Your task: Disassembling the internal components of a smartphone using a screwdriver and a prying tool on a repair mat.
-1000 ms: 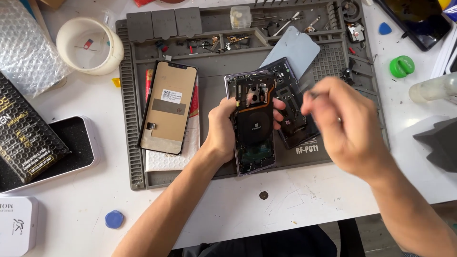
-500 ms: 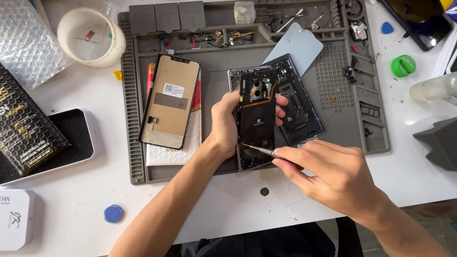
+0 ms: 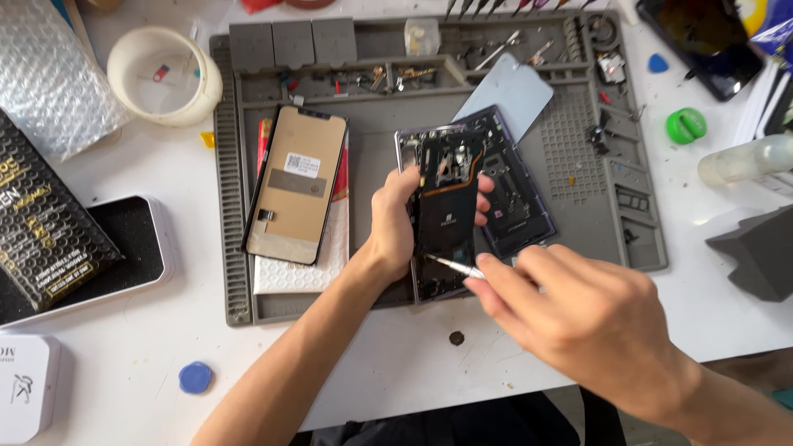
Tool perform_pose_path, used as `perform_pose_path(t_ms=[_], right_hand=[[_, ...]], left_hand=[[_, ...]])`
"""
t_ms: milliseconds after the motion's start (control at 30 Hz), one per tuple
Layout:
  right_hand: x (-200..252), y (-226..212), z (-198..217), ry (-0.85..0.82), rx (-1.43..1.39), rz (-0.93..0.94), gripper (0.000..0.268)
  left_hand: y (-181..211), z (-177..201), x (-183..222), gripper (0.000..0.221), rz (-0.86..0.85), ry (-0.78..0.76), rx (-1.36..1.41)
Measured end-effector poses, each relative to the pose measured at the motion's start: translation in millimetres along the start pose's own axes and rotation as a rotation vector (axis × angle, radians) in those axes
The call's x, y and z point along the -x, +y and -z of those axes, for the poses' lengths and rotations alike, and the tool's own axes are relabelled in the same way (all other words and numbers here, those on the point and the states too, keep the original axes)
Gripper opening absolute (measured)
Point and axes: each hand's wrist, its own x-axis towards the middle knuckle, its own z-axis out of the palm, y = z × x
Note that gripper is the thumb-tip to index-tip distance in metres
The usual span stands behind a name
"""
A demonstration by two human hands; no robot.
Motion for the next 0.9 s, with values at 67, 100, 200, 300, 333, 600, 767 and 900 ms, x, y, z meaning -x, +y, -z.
perform_pose_path(t_ms=[67,100,200,300,333,600,767,900], right_hand=[[-12.5,0.0,4.2,-0.012,0.062,0.055,0.043],[-17.9,-1.4,6.2,-0.029,0.116,0.112,0.053],[-38.4,2.8,23.6,-0.095,0.093,0.189,0.029],[-46.8,6.2,27.9,-0.155,0.069,0.175,0.021],[-40.9,5.5,22.3,-0.154,0.067,0.180,0.021],[-24.8,18.6,27.7,-0.080,-0.120,0.141,0.026],[2.2,43.9,24.4,-0.002,-0.123,-0.003,0.013],[62.8,114.2,-5.6,-0.086,0.045,-0.284,0.014]], left_hand=[[-0.2,1.4,-4.7,0.059,0.004,0.003,0.037],[-1.7,3.0,-5.4,0.059,0.014,0.014,0.076],[-2.9,3.1,-3.8,0.058,0.026,-0.038,0.105],[10.7,-7.7,2.4,0.058,0.014,-0.031,-0.053],[5.5,-4.4,-1.2,0.058,0.011,-0.026,-0.051],[1.1,3.1,-6.1,0.048,-0.021,-0.033,-0.017],[-4.5,23.3,-3.0,0.051,-0.015,-0.001,0.071],[-7.5,20.3,-3.3,0.053,-0.043,-0.055,0.167]])
